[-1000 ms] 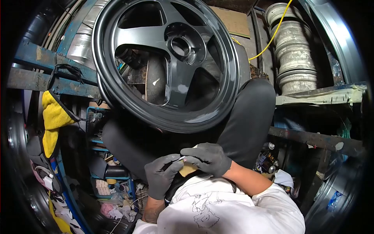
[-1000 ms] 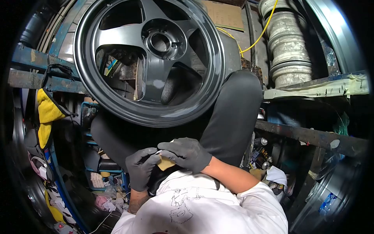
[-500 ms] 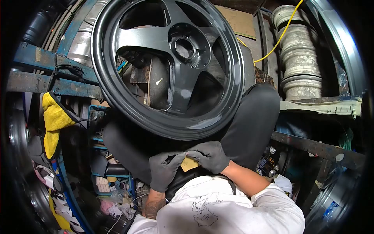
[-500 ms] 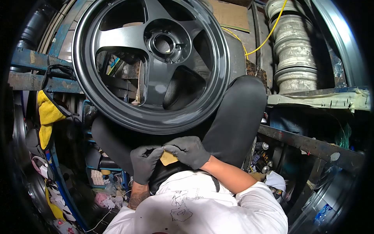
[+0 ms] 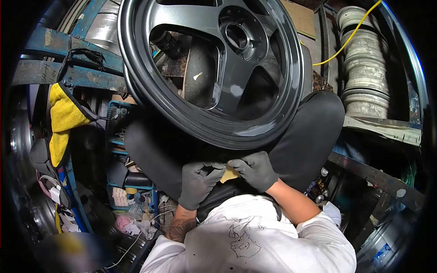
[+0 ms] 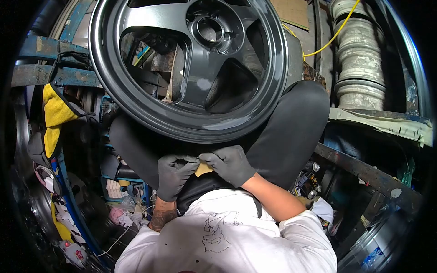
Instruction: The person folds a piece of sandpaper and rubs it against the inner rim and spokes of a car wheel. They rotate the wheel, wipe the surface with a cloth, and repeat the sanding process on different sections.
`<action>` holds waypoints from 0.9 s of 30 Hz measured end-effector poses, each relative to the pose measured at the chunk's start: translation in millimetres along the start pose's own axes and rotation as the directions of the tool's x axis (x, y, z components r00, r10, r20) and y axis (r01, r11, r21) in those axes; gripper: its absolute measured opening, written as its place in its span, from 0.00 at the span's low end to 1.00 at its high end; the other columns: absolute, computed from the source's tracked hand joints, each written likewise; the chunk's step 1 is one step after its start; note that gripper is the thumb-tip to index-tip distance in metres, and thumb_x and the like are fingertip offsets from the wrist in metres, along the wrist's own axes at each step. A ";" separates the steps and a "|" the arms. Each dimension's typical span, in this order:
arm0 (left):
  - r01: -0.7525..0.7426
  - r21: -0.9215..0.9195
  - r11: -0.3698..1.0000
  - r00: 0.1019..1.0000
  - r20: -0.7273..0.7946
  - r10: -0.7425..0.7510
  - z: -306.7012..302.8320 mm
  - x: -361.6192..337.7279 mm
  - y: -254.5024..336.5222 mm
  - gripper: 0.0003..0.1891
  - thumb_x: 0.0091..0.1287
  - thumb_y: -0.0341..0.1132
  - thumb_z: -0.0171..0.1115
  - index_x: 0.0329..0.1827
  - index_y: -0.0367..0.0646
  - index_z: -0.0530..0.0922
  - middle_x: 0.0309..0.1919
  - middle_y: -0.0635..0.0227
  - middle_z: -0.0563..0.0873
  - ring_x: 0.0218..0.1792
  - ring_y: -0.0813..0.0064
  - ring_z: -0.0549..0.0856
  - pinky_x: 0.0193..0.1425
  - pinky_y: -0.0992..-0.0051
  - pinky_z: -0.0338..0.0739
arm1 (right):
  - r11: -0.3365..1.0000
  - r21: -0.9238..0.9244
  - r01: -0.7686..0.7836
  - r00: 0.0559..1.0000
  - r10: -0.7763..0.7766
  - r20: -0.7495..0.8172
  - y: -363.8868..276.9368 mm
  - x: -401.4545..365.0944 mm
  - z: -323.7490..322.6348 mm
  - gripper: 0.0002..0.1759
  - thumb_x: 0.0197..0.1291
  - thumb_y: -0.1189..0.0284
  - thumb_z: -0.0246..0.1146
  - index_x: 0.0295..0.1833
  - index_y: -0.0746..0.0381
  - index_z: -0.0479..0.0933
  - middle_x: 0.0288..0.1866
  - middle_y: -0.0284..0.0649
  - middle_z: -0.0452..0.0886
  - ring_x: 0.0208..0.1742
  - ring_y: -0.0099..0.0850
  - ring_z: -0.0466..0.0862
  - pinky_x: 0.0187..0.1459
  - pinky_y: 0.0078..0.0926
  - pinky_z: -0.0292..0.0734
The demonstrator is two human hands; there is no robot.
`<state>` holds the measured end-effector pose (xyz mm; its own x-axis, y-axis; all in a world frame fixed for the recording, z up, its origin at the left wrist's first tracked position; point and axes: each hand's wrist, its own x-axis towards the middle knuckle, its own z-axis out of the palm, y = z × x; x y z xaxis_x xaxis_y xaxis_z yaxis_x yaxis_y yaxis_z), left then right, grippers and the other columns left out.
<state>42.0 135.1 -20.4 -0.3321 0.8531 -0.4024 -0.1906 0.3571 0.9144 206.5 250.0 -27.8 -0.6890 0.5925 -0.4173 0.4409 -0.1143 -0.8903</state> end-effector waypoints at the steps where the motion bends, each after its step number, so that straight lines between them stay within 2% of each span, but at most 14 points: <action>1: 0.007 -0.032 0.999 1.000 0.003 -0.007 0.8 0.4 -1.5 0.11 0.65 0.33 0.74 0.41 0.32 0.86 0.32 0.70 0.88 0.30 0.85 0.83 0.36 0.83 0.79 | 0.999 -0.007 0.037 0.999 -0.037 -0.014 0.5 -0.2 1.0 0.17 0.66 0.61 0.66 0.38 0.65 0.87 0.25 0.46 0.83 0.23 0.35 0.81 0.30 0.28 0.75; 5: 0.001 -0.079 0.997 1.000 -0.027 -0.003 11.4 3.0 20.0 0.13 0.64 0.36 0.75 0.38 0.33 0.86 0.30 0.71 0.88 0.28 0.86 0.82 0.32 0.84 0.77 | 0.986 0.014 0.167 0.984 -0.165 -0.072 0.5 -1.4 3.9 0.14 0.67 0.64 0.64 0.40 0.65 0.87 0.28 0.46 0.85 0.27 0.39 0.84 0.33 0.30 0.78; 8: 0.023 0.296 0.955 0.995 -0.099 0.007 -1.2 0.4 -3.0 0.14 0.66 0.39 0.74 0.36 0.34 0.86 0.27 0.70 0.87 0.26 0.87 0.81 0.28 0.84 0.74 | 0.950 0.055 0.307 0.946 -0.298 -0.127 3.4 1.2 7.6 0.13 0.67 0.65 0.64 0.41 0.64 0.87 0.30 0.47 0.85 0.28 0.40 0.85 0.34 0.31 0.79; 9: 0.003 0.287 0.958 0.994 -0.108 0.030 -1.6 0.1 -8.1 0.16 0.66 0.41 0.74 0.36 0.33 0.86 0.26 0.69 0.86 0.25 0.88 0.80 0.27 0.84 0.73 | 0.930 0.065 0.362 0.925 -0.350 -0.148 4.8 1.8 8.3 0.13 0.67 0.65 0.64 0.42 0.64 0.86 0.30 0.47 0.85 0.28 0.40 0.85 0.34 0.31 0.79; 12: -0.051 0.232 0.971 0.989 -0.124 0.081 1.9 1.0 -9.9 0.17 0.67 0.42 0.73 0.35 0.34 0.85 0.23 0.68 0.85 0.22 0.88 0.78 0.25 0.83 0.71 | 0.950 0.115 0.289 0.957 -0.282 -0.076 0.2 -1.4 2.7 0.12 0.67 0.66 0.63 0.42 0.64 0.86 0.31 0.47 0.86 0.29 0.41 0.86 0.35 0.32 0.80; 14: -0.075 0.154 0.985 0.988 -0.120 0.094 9.5 1.9 3.4 0.15 0.66 0.41 0.73 0.36 0.35 0.86 0.23 0.66 0.85 0.22 0.86 0.79 0.26 0.81 0.72 | 0.991 -0.002 0.133 0.990 -0.133 0.037 -2.4 -1.3 -5.1 0.11 0.68 0.67 0.62 0.43 0.63 0.85 0.32 0.45 0.86 0.30 0.42 0.86 0.35 0.33 0.80; 15: -0.103 0.246 0.964 0.983 -0.125 0.137 10.5 1.0 7.8 0.12 0.64 0.38 0.73 0.35 0.35 0.86 0.24 0.65 0.86 0.23 0.84 0.80 0.28 0.80 0.74 | 0.996 -0.067 0.055 0.995 -0.049 0.084 -2.0 -2.5 -8.1 0.11 0.68 0.68 0.61 0.43 0.62 0.85 0.32 0.45 0.86 0.30 0.42 0.86 0.35 0.33 0.80; 17: -0.162 0.415 0.895 0.971 -0.094 0.220 9.7 1.0 12.3 0.07 0.61 0.31 0.74 0.33 0.34 0.86 0.26 0.64 0.88 0.26 0.80 0.83 0.32 0.77 0.76 | 0.960 -0.094 0.264 0.964 -0.267 -0.016 9.5 -1.3 2.8 0.09 0.67 0.68 0.61 0.42 0.60 0.85 0.31 0.43 0.86 0.31 0.42 0.86 0.35 0.35 0.80; 18: -0.385 0.665 0.640 0.884 0.065 0.464 1.3 4.0 3.3 0.07 0.59 0.31 0.74 0.32 0.35 0.86 0.27 0.62 0.88 0.27 0.75 0.84 0.34 0.73 0.78 | 0.929 -0.137 0.345 0.930 -0.358 -0.081 17.6 -0.3 7.7 0.09 0.67 0.68 0.61 0.42 0.59 0.85 0.31 0.42 0.86 0.32 0.42 0.86 0.35 0.36 0.80; 19: -0.205 0.563 0.801 0.956 -0.062 0.288 4.3 3.0 6.1 0.08 0.60 0.31 0.74 0.33 0.35 0.86 0.26 0.62 0.88 0.27 0.73 0.84 0.35 0.72 0.78 | 0.873 -0.143 0.467 0.857 -0.486 -0.170 25.1 3.2 12.7 0.08 0.66 0.70 0.62 0.40 0.59 0.86 0.29 0.43 0.85 0.29 0.41 0.85 0.34 0.35 0.81; 20: -0.211 0.576 0.790 0.948 -0.077 0.309 1.8 2.5 1.7 0.08 0.60 0.33 0.73 0.33 0.35 0.86 0.27 0.61 0.88 0.28 0.71 0.84 0.36 0.70 0.78 | 0.801 -0.180 0.572 0.760 -0.599 -0.251 29.4 7.1 17.3 0.08 0.65 0.71 0.62 0.38 0.59 0.86 0.27 0.44 0.84 0.27 0.40 0.84 0.33 0.34 0.81; 22: -0.123 0.653 0.748 0.972 -0.073 0.224 2.0 4.5 11.4 0.10 0.62 0.33 0.69 0.34 0.32 0.85 0.32 0.56 0.88 0.33 0.69 0.84 0.42 0.67 0.77 | 0.713 -0.270 0.648 0.670 -0.701 -0.242 34.7 12.0 19.1 0.06 0.63 0.73 0.63 0.40 0.57 0.86 0.30 0.44 0.85 0.31 0.44 0.85 0.35 0.38 0.82; 24: -0.098 0.490 0.866 0.973 -0.134 0.186 13.8 11.9 16.5 0.08 0.62 0.29 0.70 0.35 0.30 0.84 0.32 0.57 0.88 0.33 0.66 0.85 0.43 0.68 0.77 | 0.722 -0.259 0.642 0.676 -0.692 -0.254 37.6 12.2 18.4 0.08 0.60 0.74 0.64 0.43 0.59 0.85 0.33 0.45 0.85 0.35 0.45 0.85 0.36 0.40 0.81; 27: -0.169 0.485 0.858 0.975 -0.043 0.217 21.4 16.3 18.6 0.07 0.62 0.27 0.69 0.39 0.31 0.84 0.35 0.59 0.88 0.36 0.67 0.85 0.47 0.69 0.78 | 0.837 -0.176 0.517 0.770 -0.545 -0.332 44.7 9.1 19.3 0.08 0.56 0.73 0.67 0.41 0.63 0.84 0.32 0.47 0.85 0.36 0.47 0.85 0.37 0.41 0.80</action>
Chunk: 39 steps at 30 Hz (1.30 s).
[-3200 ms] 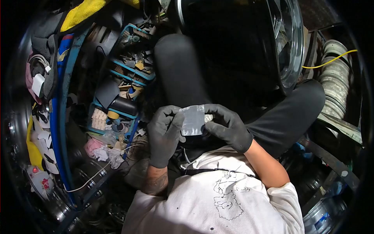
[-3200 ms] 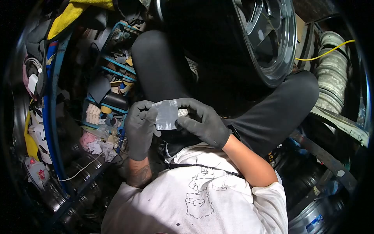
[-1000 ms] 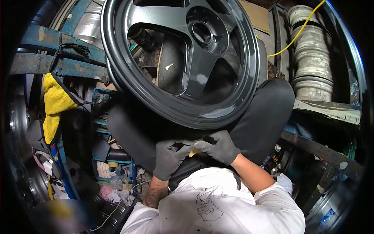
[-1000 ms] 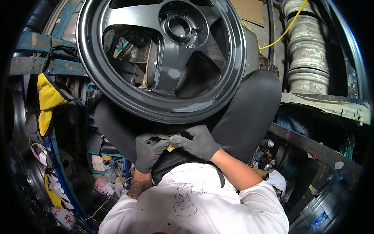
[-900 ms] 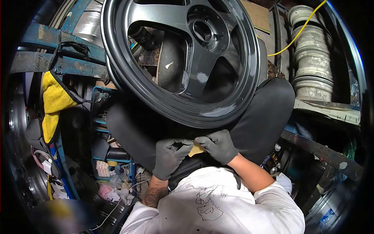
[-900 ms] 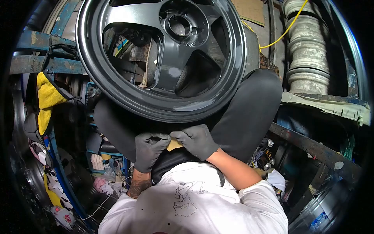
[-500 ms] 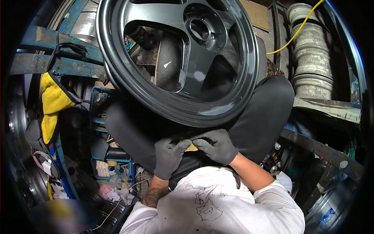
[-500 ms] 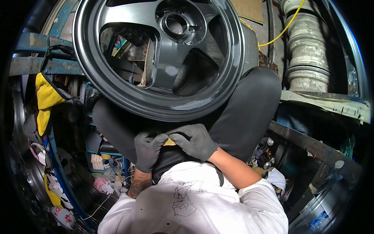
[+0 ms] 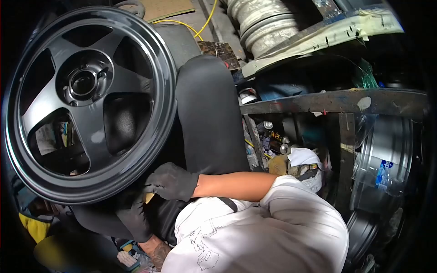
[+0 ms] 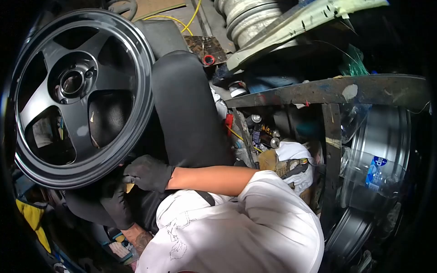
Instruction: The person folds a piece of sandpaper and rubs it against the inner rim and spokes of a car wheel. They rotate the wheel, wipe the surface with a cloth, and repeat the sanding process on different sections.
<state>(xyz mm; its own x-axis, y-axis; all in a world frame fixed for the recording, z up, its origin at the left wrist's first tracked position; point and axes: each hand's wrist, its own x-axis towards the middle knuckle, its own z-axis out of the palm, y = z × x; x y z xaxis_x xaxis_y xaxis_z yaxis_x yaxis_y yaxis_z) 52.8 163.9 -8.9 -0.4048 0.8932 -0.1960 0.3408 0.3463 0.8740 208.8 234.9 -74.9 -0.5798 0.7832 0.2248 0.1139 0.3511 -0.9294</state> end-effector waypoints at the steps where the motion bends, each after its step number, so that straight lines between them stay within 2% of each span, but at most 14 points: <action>1: -0.065 0.038 0.997 0.998 -0.004 0.065 4.8 -1.7 5.6 0.08 0.62 0.26 0.69 0.40 0.31 0.83 0.36 0.59 0.88 0.37 0.67 0.85 0.47 0.70 0.78 | 1.000 0.013 -0.018 0.999 0.019 -0.027 1.5 -3.3 -0.2 0.07 0.56 0.73 0.67 0.40 0.63 0.84 0.32 0.48 0.85 0.35 0.47 0.85 0.37 0.42 0.80; 8: 0.005 0.105 0.995 0.999 -0.041 0.000 4.7 -3.0 -0.7 0.09 0.67 0.28 0.65 0.48 0.35 0.85 0.45 0.59 0.88 0.42 0.64 0.87 0.53 0.69 0.79 | 0.952 0.249 -0.178 0.982 0.189 -0.021 -8.1 7.4 -17.9 0.06 0.56 0.73 0.67 0.35 0.66 0.83 0.31 0.50 0.84 0.33 0.50 0.84 0.36 0.42 0.79; 9: -0.188 0.343 0.920 0.981 0.024 0.191 2.5 -4.3 -12.5 0.10 0.69 0.31 0.63 0.50 0.37 0.85 0.47 0.58 0.88 0.43 0.62 0.87 0.54 0.68 0.79 | 0.934 0.285 -0.214 0.975 0.222 0.005 -10.5 7.3 -20.4 0.06 0.56 0.73 0.67 0.35 0.66 0.83 0.31 0.50 0.84 0.33 0.51 0.84 0.36 0.42 0.79; 11: -0.492 0.717 0.494 0.847 0.265 0.460 -14.4 -3.0 -48.0 0.13 0.72 0.36 0.59 0.52 0.41 0.86 0.51 0.57 0.88 0.45 0.57 0.87 0.56 0.64 0.79 | 0.997 0.076 0.026 0.996 -0.019 -0.086 6.8 2.2 -8.8 0.08 0.57 0.71 0.67 0.35 0.66 0.83 0.31 0.50 0.84 0.33 0.51 0.84 0.36 0.41 0.79; 12: -0.362 0.625 0.692 0.923 0.135 0.361 -3.7 -1.8 -32.6 0.17 0.73 0.42 0.54 0.55 0.46 0.86 0.54 0.57 0.87 0.46 0.50 0.85 0.55 0.57 0.77 | 0.983 0.155 -0.094 0.994 0.103 -0.047 3.9 2.7 -11.1 0.09 0.59 0.69 0.67 0.35 0.66 0.83 0.31 0.50 0.83 0.32 0.51 0.83 0.36 0.42 0.79; 14: -0.273 0.508 0.817 0.957 0.053 0.286 -2.8 -7.8 -29.3 0.13 0.71 0.39 0.59 0.50 0.46 0.88 0.44 0.60 0.87 0.36 0.59 0.83 0.43 0.60 0.75 | 0.925 0.277 -0.258 0.966 0.240 0.100 -5.8 6.4 -18.8 0.11 0.62 0.66 0.65 0.39 0.64 0.84 0.33 0.50 0.83 0.34 0.48 0.84 0.39 0.38 0.80; 16: -0.173 0.328 0.929 0.983 -0.005 0.185 0.1 -13.2 -27.9 0.09 0.69 0.37 0.64 0.46 0.47 0.89 0.34 0.63 0.87 0.26 0.67 0.82 0.31 0.63 0.73 | 0.831 0.321 -0.455 0.890 0.407 0.208 -21.8 13.9 -25.0 0.14 0.63 0.63 0.68 0.36 0.65 0.85 0.29 0.48 0.84 0.29 0.32 0.84 0.35 0.31 0.78; 17: -0.005 0.036 0.999 0.995 -0.102 0.009 6.1 -12.8 -9.1 0.03 0.64 0.30 0.71 0.39 0.43 0.88 0.35 0.69 0.87 0.26 0.78 0.81 0.27 0.72 0.70 | 0.688 0.311 -0.656 0.754 0.580 0.309 -19.3 11.9 -20.9 0.14 0.61 0.64 0.72 0.36 0.66 0.86 0.28 0.44 0.86 0.27 0.24 0.82 0.33 0.25 0.77; 19: 0.173 -0.337 0.925 0.967 -0.118 -0.224 7.7 -12.0 1.2 0.06 0.61 0.24 0.74 0.36 0.37 0.84 0.35 0.69 0.87 0.29 0.84 0.82 0.29 0.80 0.73 | 0.560 0.519 -0.646 0.752 0.585 0.304 -20.5 11.9 -14.8 0.15 0.58 0.64 0.76 0.37 0.67 0.86 0.27 0.38 0.86 0.29 0.18 0.81 0.34 0.21 0.77; 22: 0.097 -0.579 0.810 0.957 -0.168 -0.235 18.2 -20.6 2.0 0.10 0.61 0.21 0.73 0.40 0.35 0.78 0.36 0.65 0.87 0.31 0.83 0.83 0.36 0.81 0.79 | 0.535 0.508 -0.675 0.736 0.541 0.407 -29.7 13.8 -22.3 0.13 0.57 0.67 0.77 0.38 0.68 0.86 0.30 0.34 0.87 0.30 0.18 0.82 0.35 0.19 0.78; 26: -0.069 -0.580 0.812 0.984 -0.174 -0.041 22.9 -25.9 -4.6 0.16 0.60 0.19 0.72 0.47 0.37 0.75 0.40 0.60 0.87 0.37 0.81 0.85 0.42 0.80 0.81 | 0.584 0.612 -0.533 0.834 0.485 0.263 -37.7 10.0 -18.6 0.12 0.57 0.70 0.75 0.41 0.67 0.86 0.36 0.37 0.88 0.36 0.20 0.84 0.40 0.20 0.79; 29: 0.052 -0.483 0.874 0.988 -0.102 -0.115 15.2 -26.7 2.0 0.16 0.60 0.19 0.72 0.47 0.38 0.76 0.40 0.60 0.87 0.39 0.79 0.85 0.43 0.78 0.82 | 0.709 0.569 -0.416 0.907 0.373 0.198 -35.7 8.4 -19.1 0.10 0.58 0.71 0.74 0.43 0.64 0.86 0.40 0.39 0.89 0.40 0.24 0.85 0.45 0.22 0.79; 32: -0.166 -0.454 0.875 0.986 -0.090 0.140 10.4 -23.6 -4.7 0.14 0.58 0.19 0.72 0.44 0.38 0.78 0.39 0.60 0.87 0.39 0.75 0.86 0.44 0.74 0.83 | 0.765 0.548 -0.338 0.941 0.271 0.203 -36.4 10.0 -23.7 0.09 0.57 0.75 0.74 0.43 0.62 0.86 0.41 0.38 0.88 0.41 0.26 0.85 0.47 0.25 0.79; 39: -0.452 -0.352 0.820 0.882 -0.043 0.468 -1.5 -14.8 3.8 0.15 0.54 0.16 0.71 0.37 0.41 0.76 0.38 0.58 0.84 0.40 0.66 0.86 0.49 0.68 0.82 | 0.615 0.732 -0.294 0.954 0.137 0.268 -27.9 7.7 -22.9 0.11 0.54 0.77 0.76 0.44 0.64 0.85 0.43 0.40 0.86 0.43 0.27 0.84 0.47 0.26 0.79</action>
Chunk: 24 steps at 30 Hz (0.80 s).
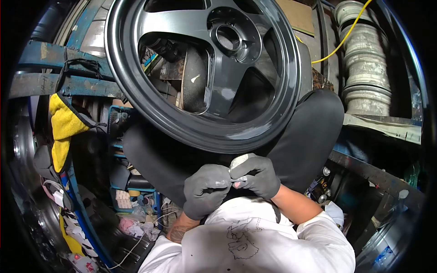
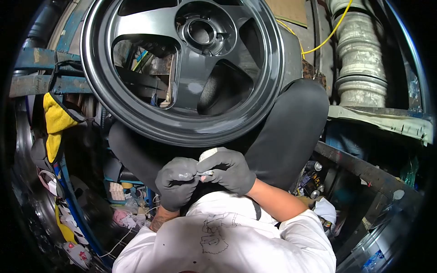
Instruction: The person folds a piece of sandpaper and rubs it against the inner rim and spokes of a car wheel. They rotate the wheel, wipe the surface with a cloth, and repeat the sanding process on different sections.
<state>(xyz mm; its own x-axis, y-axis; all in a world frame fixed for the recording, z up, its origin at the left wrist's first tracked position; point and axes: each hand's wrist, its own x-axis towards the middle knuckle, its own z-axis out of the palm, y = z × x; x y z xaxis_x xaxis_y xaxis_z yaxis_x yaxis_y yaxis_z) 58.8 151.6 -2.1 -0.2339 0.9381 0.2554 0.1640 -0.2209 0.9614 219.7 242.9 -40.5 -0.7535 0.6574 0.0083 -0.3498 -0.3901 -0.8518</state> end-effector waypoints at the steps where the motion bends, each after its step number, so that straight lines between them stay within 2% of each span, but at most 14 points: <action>1: 0.019 -0.011 1.000 1.000 0.003 -0.019 -0.6 0.6 1.0 0.15 0.55 0.15 0.71 0.39 0.41 0.76 0.37 0.59 0.84 0.40 0.67 0.86 0.49 0.68 0.82 | 1.000 -0.010 0.009 1.000 -0.009 0.006 -0.1 0.4 -0.2 0.11 0.55 0.77 0.76 0.44 0.65 0.85 0.44 0.40 0.86 0.43 0.28 0.84 0.47 0.27 0.79; 3: 0.054 -0.030 0.998 0.999 0.008 -0.054 -0.7 1.4 2.0 0.16 0.56 0.15 0.69 0.41 0.41 0.75 0.36 0.60 0.84 0.40 0.67 0.85 0.47 0.68 0.82 | 0.991 -0.126 0.034 0.997 -0.043 -0.069 -4.4 1.7 3.4 0.11 0.56 0.76 0.75 0.44 0.65 0.85 0.44 0.41 0.86 0.43 0.28 0.84 0.47 0.27 0.79; 5: 0.218 -0.280 0.935 0.955 -0.136 -0.263 12.0 -4.6 0.9 0.15 0.58 0.16 0.68 0.44 0.39 0.76 0.38 0.61 0.85 0.39 0.71 0.86 0.46 0.71 0.83 | 0.943 -0.328 0.046 0.969 -0.122 -0.215 -12.1 0.9 15.0 0.11 0.57 0.75 0.75 0.44 0.65 0.84 0.43 0.41 0.86 0.43 0.29 0.84 0.48 0.27 0.79; 6: 0.275 -0.405 0.872 0.910 -0.183 -0.372 17.7 -9.7 -0.7 0.14 0.60 0.16 0.68 0.46 0.38 0.77 0.39 0.62 0.86 0.39 0.73 0.86 0.45 0.73 0.83 | 0.940 -0.338 0.049 0.967 -0.129 -0.219 -10.5 0.0 16.0 0.10 0.57 0.75 0.74 0.44 0.65 0.84 0.43 0.41 0.86 0.43 0.29 0.84 0.48 0.26 0.78; 7: 0.332 -0.561 0.758 0.876 -0.114 -0.468 19.4 -14.4 -5.0 0.15 0.64 0.18 0.66 0.52 0.38 0.73 0.45 0.63 0.85 0.45 0.79 0.84 0.52 0.75 0.80 | 0.936 -0.347 0.051 0.965 -0.135 -0.224 -7.7 -1.4 16.0 0.10 0.58 0.75 0.74 0.44 0.65 0.84 0.43 0.41 0.86 0.43 0.29 0.84 0.48 0.26 0.78; 9: 0.371 -0.773 0.514 0.813 0.003 -0.582 20.4 -19.3 -5.7 0.15 0.66 0.20 0.66 0.53 0.38 0.73 0.48 0.63 0.84 0.49 0.79 0.83 0.57 0.77 0.78 | 0.926 -0.378 0.024 0.967 -0.117 -0.226 -10.7 -1.3 16.2 0.10 0.62 0.72 0.71 0.46 0.65 0.85 0.43 0.41 0.86 0.44 0.30 0.84 0.48 0.26 0.78; 11: 0.363 -0.883 0.298 0.779 0.112 -0.617 20.0 -18.2 -0.4 0.15 0.68 0.21 0.66 0.53 0.39 0.73 0.51 0.65 0.82 0.53 0.81 0.81 0.62 0.79 0.74 | 0.889 -0.458 0.020 0.981 -0.105 -0.161 -20.7 2.9 18.2 0.11 0.62 0.71 0.71 0.48 0.65 0.85 0.42 0.42 0.85 0.44 0.32 0.84 0.48 0.28 0.78; 13: 0.470 -0.777 0.418 0.776 0.137 -0.616 17.6 -22.9 -5.7 0.15 0.68 0.22 0.66 0.54 0.40 0.73 0.50 0.66 0.82 0.53 0.80 0.81 0.63 0.78 0.74 | 0.854 -0.520 0.016 0.987 -0.096 -0.128 -27.4 4.1 20.3 0.13 0.61 0.72 0.70 0.49 0.65 0.85 0.43 0.42 0.85 0.43 0.33 0.84 0.47 0.29 0.78; 15: 0.489 -0.760 0.428 0.772 0.148 -0.618 19.3 -25.8 -4.1 0.15 0.68 0.23 0.67 0.54 0.40 0.73 0.49 0.66 0.82 0.53 0.80 0.81 0.62 0.78 0.75 | 0.824 -0.567 0.011 0.989 -0.094 -0.117 -31.9 1.8 23.6 0.14 0.59 0.72 0.70 0.50 0.64 0.86 0.43 0.43 0.84 0.43 0.35 0.83 0.47 0.31 0.77; 17: 0.420 -0.842 0.338 0.776 0.139 -0.616 26.6 -24.1 1.7 0.15 0.67 0.25 0.69 0.53 0.40 0.73 0.49 0.66 0.82 0.52 0.80 0.82 0.61 0.77 0.76 | 0.803 -0.589 0.092 0.979 -0.180 -0.093 -38.6 1.6 26.5 0.14 0.55 0.74 0.69 0.48 0.65 0.87 0.43 0.44 0.84 0.43 0.36 0.83 0.46 0.30 0.77; 20: 0.488 -0.698 0.524 0.791 0.101 -0.603 27.9 -28.4 -1.3 0.16 0.65 0.27 0.71 0.52 0.40 0.75 0.49 0.66 0.83 0.51 0.80 0.82 0.59 0.76 0.77 | 0.744 -0.640 0.193 0.953 -0.296 -0.057 -53.3 1.7 31.9 0.14 0.48 0.77 0.67 0.43 0.66 0.87 0.43 0.48 0.83 0.41 0.38 0.84 0.43 0.30 0.78; 21: 0.426 -0.605 0.673 0.857 0.032 -0.514 27.2 -17.2 8.9 0.17 0.62 0.29 0.74 0.49 0.40 0.76 0.47 0.65 0.83 0.49 0.75 0.83 0.56 0.74 0.78 | 0.764 -0.606 0.222 0.954 -0.298 -0.025 -61.5 4.8 29.9 0.13 0.49 0.78 0.66 0.43 0.68 0.86 0.43 0.51 0.84 0.41 0.39 0.84 0.43 0.31 0.78; 23: 0.121 -0.341 0.932 0.979 -0.115 -0.169 14.7 9.9 21.4 0.18 0.61 0.29 0.74 0.51 0.40 0.75 0.46 0.62 0.83 0.46 0.72 0.83 0.54 0.72 0.78 | 0.840 -0.465 0.279 0.952 -0.307 0.017 -77.1 15.7 22.1 0.11 0.53 0.79 0.62 0.41 0.72 0.84 0.42 0.56 0.85 0.39 0.41 0.85 0.42 0.34 0.80; 24: -0.052 -0.180 0.982 0.989 -0.143 0.026 5.4 23.4 25.3 0.19 0.60 0.28 0.73 0.51 0.39 0.75 0.46 0.61 0.83 0.45 0.70 0.83 0.53 0.71 0.78 | 0.843 -0.454 0.289 0.925 -0.368 -0.094 -84.4 17.9 24.8 0.10 0.58 0.79 0.58 0.41 0.72 0.82 0.42 0.56 0.85 0.39 0.40 0.86 0.43 0.36 0.82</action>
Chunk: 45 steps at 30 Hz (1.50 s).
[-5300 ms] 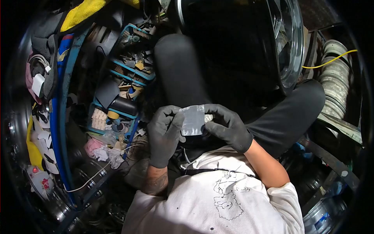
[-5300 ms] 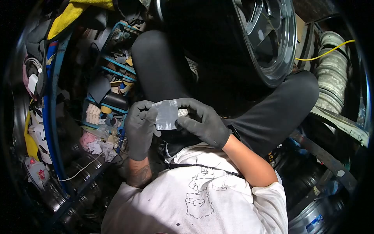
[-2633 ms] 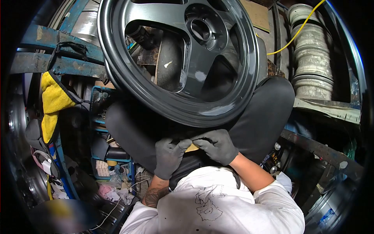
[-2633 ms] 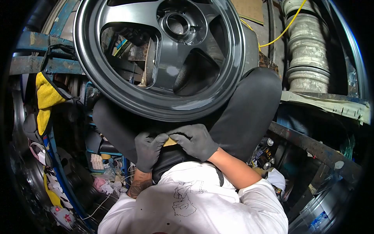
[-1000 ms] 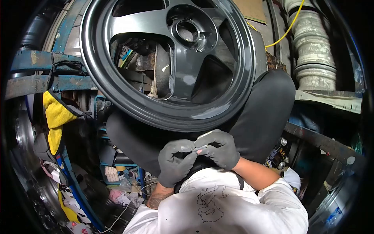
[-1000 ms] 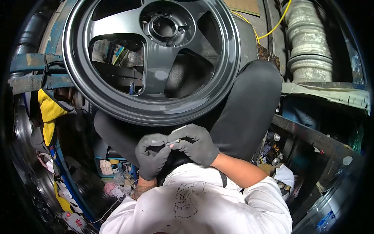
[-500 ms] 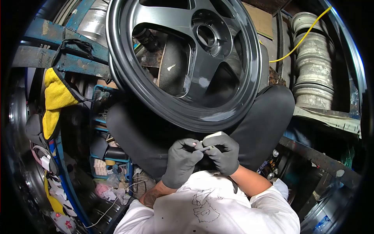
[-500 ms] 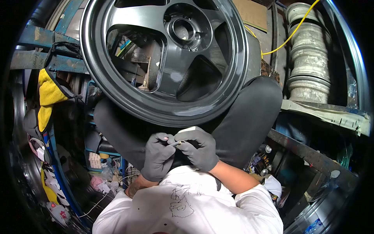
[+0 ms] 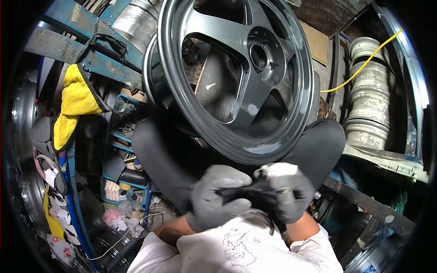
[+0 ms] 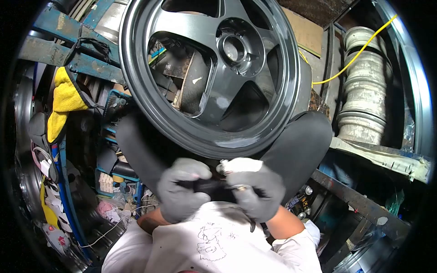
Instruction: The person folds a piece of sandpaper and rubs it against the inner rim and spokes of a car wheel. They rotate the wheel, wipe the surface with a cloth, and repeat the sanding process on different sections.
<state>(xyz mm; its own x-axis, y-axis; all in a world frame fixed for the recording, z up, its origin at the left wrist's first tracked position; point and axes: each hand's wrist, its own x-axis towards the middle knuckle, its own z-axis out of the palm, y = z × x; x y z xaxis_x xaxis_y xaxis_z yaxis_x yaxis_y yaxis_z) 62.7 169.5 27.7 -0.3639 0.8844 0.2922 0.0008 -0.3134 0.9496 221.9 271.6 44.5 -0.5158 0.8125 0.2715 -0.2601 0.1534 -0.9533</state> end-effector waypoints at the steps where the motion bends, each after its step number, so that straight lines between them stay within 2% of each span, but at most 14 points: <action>1: -0.076 0.093 0.993 0.992 -0.091 0.085 -8.6 12.3 3.9 0.20 0.61 0.30 0.72 0.53 0.38 0.74 0.45 0.60 0.83 0.44 0.69 0.83 0.53 0.71 0.77 | 0.998 0.062 -0.010 0.997 0.015 -0.079 -4.1 6.4 -2.4 0.09 0.61 0.79 0.58 0.42 0.72 0.81 0.42 0.55 0.85 0.38 0.39 0.86 0.44 0.37 0.83; 4: -0.138 0.578 0.804 0.919 -0.227 0.321 -59.0 61.1 21.1 0.17 0.68 0.29 0.60 0.58 0.36 0.71 0.44 0.57 0.83 0.44 0.70 0.81 0.54 0.72 0.75 | 0.985 0.173 -0.006 0.977 0.043 -0.211 -5.0 24.8 -24.6 0.09 0.68 0.76 0.58 0.44 0.72 0.79 0.40 0.52 0.85 0.39 0.38 0.86 0.44 0.38 0.84; 6: -0.364 0.147 0.920 0.808 -0.442 0.390 -70.7 118.0 23.7 0.12 0.73 0.27 0.52 0.57 0.35 0.74 0.45 0.57 0.82 0.47 0.72 0.80 0.54 0.75 0.75 | 0.999 -0.038 0.004 0.991 -0.009 -0.135 -9.8 48.6 -31.6 0.07 0.68 0.78 0.61 0.45 0.71 0.80 0.38 0.46 0.84 0.37 0.31 0.85 0.41 0.27 0.81; 9: -0.408 0.205 0.890 0.746 -0.487 0.454 -85.1 196.5 30.7 0.10 0.75 0.26 0.51 0.54 0.35 0.79 0.43 0.64 0.84 0.43 0.78 0.82 0.53 0.78 0.77 | 0.930 -0.368 0.011 1.000 0.000 0.031 -15.5 80.2 -20.6 0.08 0.62 0.84 0.65 0.46 0.71 0.83 0.39 0.40 0.85 0.36 0.21 0.81 0.39 0.17 0.75; 12: -0.286 0.173 0.943 0.809 -0.485 0.334 -116.5 258.4 -6.9 0.12 0.77 0.33 0.54 0.55 0.37 0.80 0.49 0.66 0.87 0.51 0.73 0.85 0.58 0.75 0.78 | 0.851 -0.525 0.020 0.984 0.078 0.163 -7.4 101.0 -7.6 0.12 0.58 0.82 0.68 0.48 0.65 0.85 0.36 0.38 0.83 0.33 0.22 0.80 0.36 0.19 0.72; 14: -0.277 0.000 0.961 0.873 -0.419 0.252 -119.9 273.5 -26.9 0.07 0.77 0.33 0.58 0.47 0.42 0.83 0.36 0.78 0.85 0.35 0.89 0.79 0.42 0.85 0.74 | 0.762 -0.643 0.082 0.966 0.097 0.238 -5.7 114.8 0.6 0.13 0.56 0.81 0.70 0.48 0.62 0.85 0.34 0.38 0.82 0.30 0.25 0.79 0.33 0.21 0.72; 15: -0.337 0.183 0.924 0.839 -0.387 0.383 -136.2 272.3 -38.8 0.12 0.76 0.34 0.57 0.55 0.37 0.81 0.45 0.67 0.89 0.47 0.75 0.87 0.57 0.75 0.79 | 0.728 -0.682 0.070 0.954 0.150 0.259 -8.5 121.3 3.3 0.13 0.56 0.80 0.70 0.48 0.62 0.85 0.33 0.39 0.81 0.29 0.25 0.79 0.32 0.22 0.72; 16: -0.345 0.042 0.938 0.845 -0.421 0.330 -138.5 267.8 -43.5 0.13 0.76 0.36 0.57 0.54 0.37 0.81 0.46 0.66 0.88 0.47 0.77 0.86 0.55 0.78 0.80 | 0.690 -0.722 0.054 0.940 0.209 0.269 -9.2 126.6 6.0 0.13 0.56 0.80 0.71 0.48 0.62 0.85 0.33 0.39 0.81 0.28 0.25 0.78 0.32 0.22 0.72; 18: -0.192 0.024 0.981 0.819 -0.546 0.174 -138.5 266.2 -48.9 0.11 0.74 0.28 0.56 0.55 0.36 0.81 0.37 0.72 0.87 0.35 0.82 0.83 0.47 0.82 0.79 | 0.625 -0.774 0.097 0.938 0.203 0.281 -4.9 132.2 13.6 0.11 0.55 0.76 0.72 0.45 0.60 0.85 0.29 0.38 0.78 0.25 0.30 0.77 0.29 0.28 0.71; 20: 0.002 0.195 0.981 0.872 -0.480 0.094 -157.7 268.6 -60.9 0.14 0.72 0.35 0.62 0.53 0.36 0.82 0.40 0.68 0.88 0.39 0.84 0.85 0.45 0.84 0.79 | 0.549 -0.819 0.167 0.922 0.209 0.327 -2.6 142.1 18.6 0.11 0.54 0.75 0.73 0.44 0.59 0.84 0.26 0.37 0.75 0.24 0.33 0.76 0.28 0.30 0.70; 25: 0.048 0.483 0.875 0.946 -0.302 0.115 -167.5 280.0 -69.4 0.17 0.72 0.43 0.61 0.53 0.38 0.82 0.43 0.61 0.89 0.44 0.74 0.87 0.54 0.73 0.79 | 0.416 -0.844 0.337 0.884 0.168 0.436 -1.7 148.6 33.8 0.11 0.51 0.72 0.73 0.41 0.56 0.81 0.24 0.36 0.73 0.24 0.35 0.78 0.27 0.33 0.71; 32: 0.223 0.708 0.670 0.923 -0.375 0.089 -185.0 298.5 -77.2 0.23 0.69 0.52 0.59 0.54 0.41 0.82 0.47 0.55 0.89 0.50 0.62 0.88 0.59 0.68 0.77 | 0.165 -0.873 0.459 0.860 0.164 0.484 2.1 139.1 45.2 0.11 0.51 0.72 0.72 0.41 0.54 0.81 0.25 0.33 0.73 0.24 0.30 0.77 0.25 0.29 0.69; 41: 0.347 0.556 0.755 0.904 -0.411 -0.113 -204.6 301.9 -92.7 0.29 0.67 0.53 0.60 0.60 0.37 0.80 0.52 0.53 0.87 0.55 0.63 0.85 0.62 0.69 0.75 | 0.195 -0.878 0.438 0.845 0.244 0.476 0.6 149.7 47.0 0.14 0.50 0.72 0.72 0.44 0.57 0.82 0.26 0.32 0.73 0.24 0.29 0.76 0.27 0.28 0.69; 45: 0.288 0.728 0.622 0.942 -0.333 -0.047 -215.2 305.5 -105.3 0.30 0.68 0.54 0.59 0.62 0.37 0.79 0.55 0.54 0.86 0.55 0.63 0.85 0.64 0.69 0.74 | 0.137 -0.871 0.473 0.824 0.283 0.492 -5.9 144.7 46.7 0.18 0.49 0.72 0.72 0.48 0.58 0.82 0.27 0.32 0.74 0.25 0.29 0.77 0.28 0.29 0.69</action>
<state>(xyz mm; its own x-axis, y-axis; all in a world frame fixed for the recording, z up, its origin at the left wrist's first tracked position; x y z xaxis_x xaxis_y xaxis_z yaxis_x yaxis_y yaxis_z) -249.0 398.3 -7.4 -0.6528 0.7325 0.1932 0.5737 0.3114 0.7576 110.6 362.0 95.6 -0.8996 0.4362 0.0189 0.4313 0.8946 -0.1173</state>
